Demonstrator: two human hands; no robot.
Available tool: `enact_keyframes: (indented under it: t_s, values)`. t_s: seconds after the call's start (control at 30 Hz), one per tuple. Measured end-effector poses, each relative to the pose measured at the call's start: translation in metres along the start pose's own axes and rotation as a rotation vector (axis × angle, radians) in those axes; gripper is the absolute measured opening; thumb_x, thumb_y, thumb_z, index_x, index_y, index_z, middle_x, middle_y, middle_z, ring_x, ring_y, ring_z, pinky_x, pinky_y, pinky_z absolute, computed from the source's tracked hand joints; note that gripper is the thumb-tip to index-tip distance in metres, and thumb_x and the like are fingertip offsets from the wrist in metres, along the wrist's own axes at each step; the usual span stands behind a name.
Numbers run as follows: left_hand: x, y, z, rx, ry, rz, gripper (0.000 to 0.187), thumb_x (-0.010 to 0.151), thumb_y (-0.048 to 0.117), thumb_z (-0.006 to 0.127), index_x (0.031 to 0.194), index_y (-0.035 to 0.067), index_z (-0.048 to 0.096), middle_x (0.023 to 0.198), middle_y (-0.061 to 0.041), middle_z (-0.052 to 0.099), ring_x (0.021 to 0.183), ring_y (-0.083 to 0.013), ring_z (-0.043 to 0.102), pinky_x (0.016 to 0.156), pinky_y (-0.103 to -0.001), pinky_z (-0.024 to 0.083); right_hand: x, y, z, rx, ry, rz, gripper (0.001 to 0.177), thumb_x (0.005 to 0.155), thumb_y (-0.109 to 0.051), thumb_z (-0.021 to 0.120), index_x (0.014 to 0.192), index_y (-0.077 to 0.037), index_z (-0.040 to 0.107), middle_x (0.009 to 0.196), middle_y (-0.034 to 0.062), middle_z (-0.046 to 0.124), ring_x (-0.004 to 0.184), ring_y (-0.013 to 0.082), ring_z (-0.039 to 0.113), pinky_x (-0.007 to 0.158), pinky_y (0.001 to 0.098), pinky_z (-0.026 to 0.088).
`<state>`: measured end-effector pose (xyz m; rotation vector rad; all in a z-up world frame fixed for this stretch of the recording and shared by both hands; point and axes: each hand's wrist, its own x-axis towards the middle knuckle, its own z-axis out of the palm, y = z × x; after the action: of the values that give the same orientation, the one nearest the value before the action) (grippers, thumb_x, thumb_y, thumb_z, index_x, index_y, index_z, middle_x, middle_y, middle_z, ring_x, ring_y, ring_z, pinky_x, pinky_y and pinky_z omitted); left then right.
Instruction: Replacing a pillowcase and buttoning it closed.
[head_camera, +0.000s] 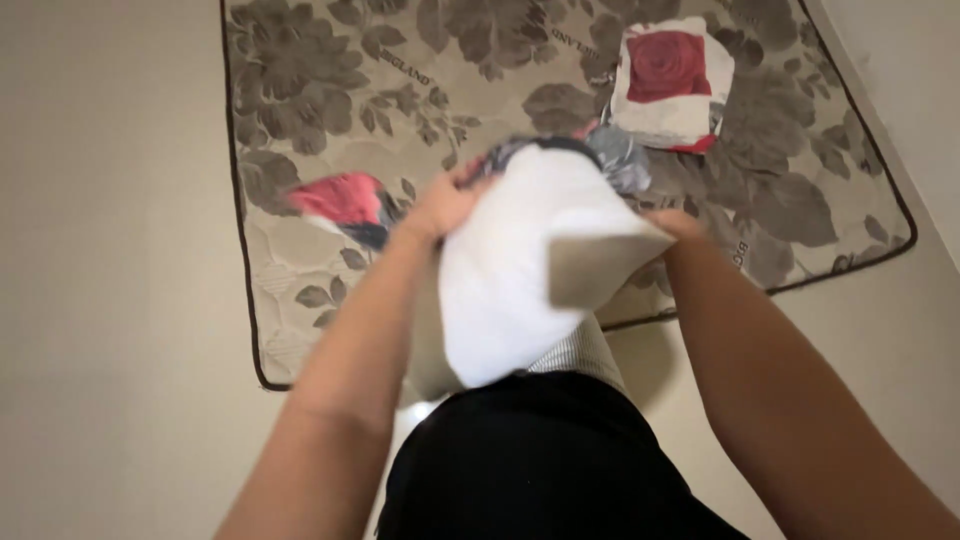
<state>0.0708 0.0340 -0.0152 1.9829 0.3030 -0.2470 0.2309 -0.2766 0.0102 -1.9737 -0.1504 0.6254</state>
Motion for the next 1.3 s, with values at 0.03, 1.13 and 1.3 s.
enact_keyframes:
  t_s: [0.03,1.13,1.3]
  values:
    - [-0.008,-0.007,0.014,0.051,-0.021,0.002,0.069,0.085,0.058,0.067,0.142,0.021,0.06,0.126,-0.016,0.07,0.123,-0.0289,0.066,0.107,-0.038,0.047,0.0,0.003,0.0,-0.09,0.075,-0.012,0.041,0.108,-0.036,0.059,0.12,0.002,0.067,0.092,0.0213,0.064,0.075,0.0324,0.056,0.062,0.0427,0.039]
    - [-0.008,0.037,0.044,0.894,0.411,0.53,0.035,0.097,0.009,0.063,0.131,0.011,0.056,0.12,-0.013,0.061,0.112,-0.0332,0.063,0.086,-0.048,0.055,-0.104,-0.096,0.056,-1.024,0.104,-0.261,0.052,0.081,-0.014,0.07,0.133,-0.017,0.065,0.109,0.0224,0.072,0.107,0.0435,0.065,0.095,0.051,0.05]
    - [-0.012,0.052,0.015,1.008,0.503,0.64,0.033,0.088,0.01,0.063,0.121,0.015,0.06,0.111,-0.01,0.062,0.109,-0.0319,0.058,0.082,-0.049,0.049,-0.092,-0.069,0.051,-1.031,0.276,-0.519,0.056,0.069,-0.01,0.078,0.121,-0.005,0.059,0.116,0.0192,0.064,0.112,0.0411,0.059,0.092,0.0497,0.05]
